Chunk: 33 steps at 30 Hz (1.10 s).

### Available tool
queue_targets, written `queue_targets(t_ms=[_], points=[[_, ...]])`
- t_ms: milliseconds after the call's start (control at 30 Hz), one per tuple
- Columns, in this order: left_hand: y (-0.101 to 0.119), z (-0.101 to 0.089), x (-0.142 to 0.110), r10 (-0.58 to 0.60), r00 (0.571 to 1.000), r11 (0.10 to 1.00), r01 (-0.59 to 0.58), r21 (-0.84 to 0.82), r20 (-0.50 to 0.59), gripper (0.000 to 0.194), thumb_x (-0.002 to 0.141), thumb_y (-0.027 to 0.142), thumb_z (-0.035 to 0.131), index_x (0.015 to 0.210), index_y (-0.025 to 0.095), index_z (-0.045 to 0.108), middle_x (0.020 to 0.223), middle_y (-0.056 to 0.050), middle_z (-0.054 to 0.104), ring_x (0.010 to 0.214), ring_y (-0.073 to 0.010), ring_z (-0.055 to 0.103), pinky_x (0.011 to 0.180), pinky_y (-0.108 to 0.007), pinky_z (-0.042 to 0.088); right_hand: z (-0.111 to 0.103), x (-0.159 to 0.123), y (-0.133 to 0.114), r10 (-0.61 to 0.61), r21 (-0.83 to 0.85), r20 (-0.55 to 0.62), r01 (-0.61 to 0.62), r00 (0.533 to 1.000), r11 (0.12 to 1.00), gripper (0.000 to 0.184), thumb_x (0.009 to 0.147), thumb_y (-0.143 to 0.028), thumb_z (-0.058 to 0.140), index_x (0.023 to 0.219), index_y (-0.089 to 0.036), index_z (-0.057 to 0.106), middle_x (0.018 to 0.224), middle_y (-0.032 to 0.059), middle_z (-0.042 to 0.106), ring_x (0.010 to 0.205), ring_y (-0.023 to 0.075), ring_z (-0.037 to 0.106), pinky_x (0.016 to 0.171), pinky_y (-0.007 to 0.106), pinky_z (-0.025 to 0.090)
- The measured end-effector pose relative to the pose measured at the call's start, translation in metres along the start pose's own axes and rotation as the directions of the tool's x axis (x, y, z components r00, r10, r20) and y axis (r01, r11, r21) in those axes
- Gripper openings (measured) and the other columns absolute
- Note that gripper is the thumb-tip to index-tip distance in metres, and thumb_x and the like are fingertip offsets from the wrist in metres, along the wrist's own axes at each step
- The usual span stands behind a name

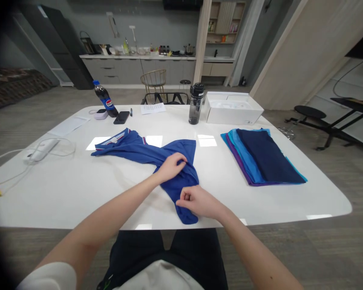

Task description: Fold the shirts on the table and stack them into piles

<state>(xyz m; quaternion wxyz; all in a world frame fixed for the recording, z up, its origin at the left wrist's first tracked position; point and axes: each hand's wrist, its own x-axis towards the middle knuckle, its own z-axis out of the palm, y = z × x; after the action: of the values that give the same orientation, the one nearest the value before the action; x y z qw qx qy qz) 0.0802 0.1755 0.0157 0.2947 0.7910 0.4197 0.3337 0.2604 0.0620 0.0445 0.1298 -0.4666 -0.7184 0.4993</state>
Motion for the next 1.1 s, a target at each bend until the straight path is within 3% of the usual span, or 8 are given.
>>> queue_targets(t_ms=[67,133,233,300,467,700,900,1100], points=[[-0.025,-0.034,0.000,-0.191,0.939,0.896,0.287,0.339,-0.287,0.032,0.094,0.027,0.051,0.122,0.023,0.068,0.136,-0.014,0.062,0.135,-0.0325,0.051,0.120,-0.056,0.030,-0.010,0.022,0.000,-0.111,-0.160,-0.230,0.075,0.967,0.984,0.024,0.094,-0.046,0.063,0.086,-0.023,0.065,0.080,0.0017,0.066,0.073,0.0185,0.061,0.066,0.030,0.047],[-0.056,-0.068,-0.002,-0.327,0.810,0.676,0.561,0.478,-0.487,0.052,0.096,0.041,0.049,0.144,0.021,0.054,0.159,-0.018,0.040,0.151,-0.0404,0.026,0.119,-0.070,0.017,-0.018,0.053,0.001,-0.246,-0.351,-0.398,0.101,0.884,0.931,0.020,0.096,-0.042,0.062,0.099,-0.022,0.068,0.101,0.0066,0.068,0.097,0.0229,0.063,0.086,0.035,0.050],[-0.098,-0.104,-0.006,-0.580,0.616,0.421,0.787,0.451,-0.533,0.075,0.096,0.065,0.035,0.156,0.020,0.039,0.168,-0.020,0.022,0.155,-0.0458,0.012,0.113,-0.078,0.018,-0.024,0.101,0.005,-0.262,-0.508,-0.384,0.035,0.885,0.861,0.045,0.093,-0.044,0.066,0.132,-0.021,0.062,0.133,0.0131,0.058,0.122,0.0291,0.055,0.103,0.042,0.046],[-0.118,-0.114,-0.005,-0.670,0.567,0.380,0.817,0.435,-0.480,0.083,0.094,0.073,0.026,0.159,0.022,0.035,0.169,-0.019,0.019,0.155,-0.0461,0.010,0.113,-0.078,0.017,-0.022,0.125,0.006,-0.184,-0.563,-0.345,-0.046,0.920,0.825,0.062,0.092,-0.048,0.068,0.145,-0.020,0.053,0.139,0.0158,0.053,0.125,0.0322,0.052,0.103,0.044,0.046],[-0.143,-0.111,0.022,-0.639,0.695,0.498,0.701,0.511,-0.331,0.086,0.092,0.078,0.020,0.160,0.028,0.035,0.170,-0.014,0.020,0.156,-0.0434,0.010,0.116,-0.077,0.010,-0.006,0.131,0.003,-0.141,-0.646,-0.268,-0.069,0.953,0.760,0.055,0.099,-0.041,0.056,0.148,-0.018,0.051,0.127,0.0159,0.059,0.114,0.0306,0.060,0.096,0.040,0.050],[-0.170,-0.085,0.109,-0.332,0.941,0.740,0.299,0.603,-0.060,0.068,0.100,0.064,0.027,0.155,0.027,0.044,0.167,-0.010,0.030,0.154,-0.0337,0.025,0.122,-0.068,0.011,0.013,0.103,0.000,-0.124,-0.578,-0.209,-0.021,0.970,0.816,0.066,0.095,-0.045,0.062,0.152,-0.015,0.046,0.127,0.0154,0.061,0.109,0.0301,0.065,0.094,0.039,0.052],[-0.161,-0.071,0.146,-0.066,0.991,0.758,0.128,0.640,-0.119,0.049,0.103,0.041,0.035,0.138,0.018,0.061,0.152,-0.014,0.051,0.141,-0.0281,0.043,0.122,-0.049,0.026,0.011,0.099,0.007,-0.250,-0.505,-0.324,0.057,0.912,0.861,0.051,0.099,-0.048,0.057,0.142,-0.022,0.053,0.133,0.0122,0.061,0.123,0.0277,0.057,0.103,0.042,0.047],[-0.105,-0.050,0.100,-0.125,0.972,0.696,0.228,0.681,-0.197,0.050,0.092,0.058,0.055,0.125,0.022,0.066,0.132,-0.015,0.059,0.123,-0.0368,0.051,0.105,-0.056,0.039,0.007,0.100,0.011,-0.146,-0.543,-0.431,-0.127,0.891,0.830,0.041,0.105,-0.048,0.046,0.126,-0.017,0.063,0.118,0.0133,0.067,0.109,0.0289,0.063,0.095,0.041,0.049]])
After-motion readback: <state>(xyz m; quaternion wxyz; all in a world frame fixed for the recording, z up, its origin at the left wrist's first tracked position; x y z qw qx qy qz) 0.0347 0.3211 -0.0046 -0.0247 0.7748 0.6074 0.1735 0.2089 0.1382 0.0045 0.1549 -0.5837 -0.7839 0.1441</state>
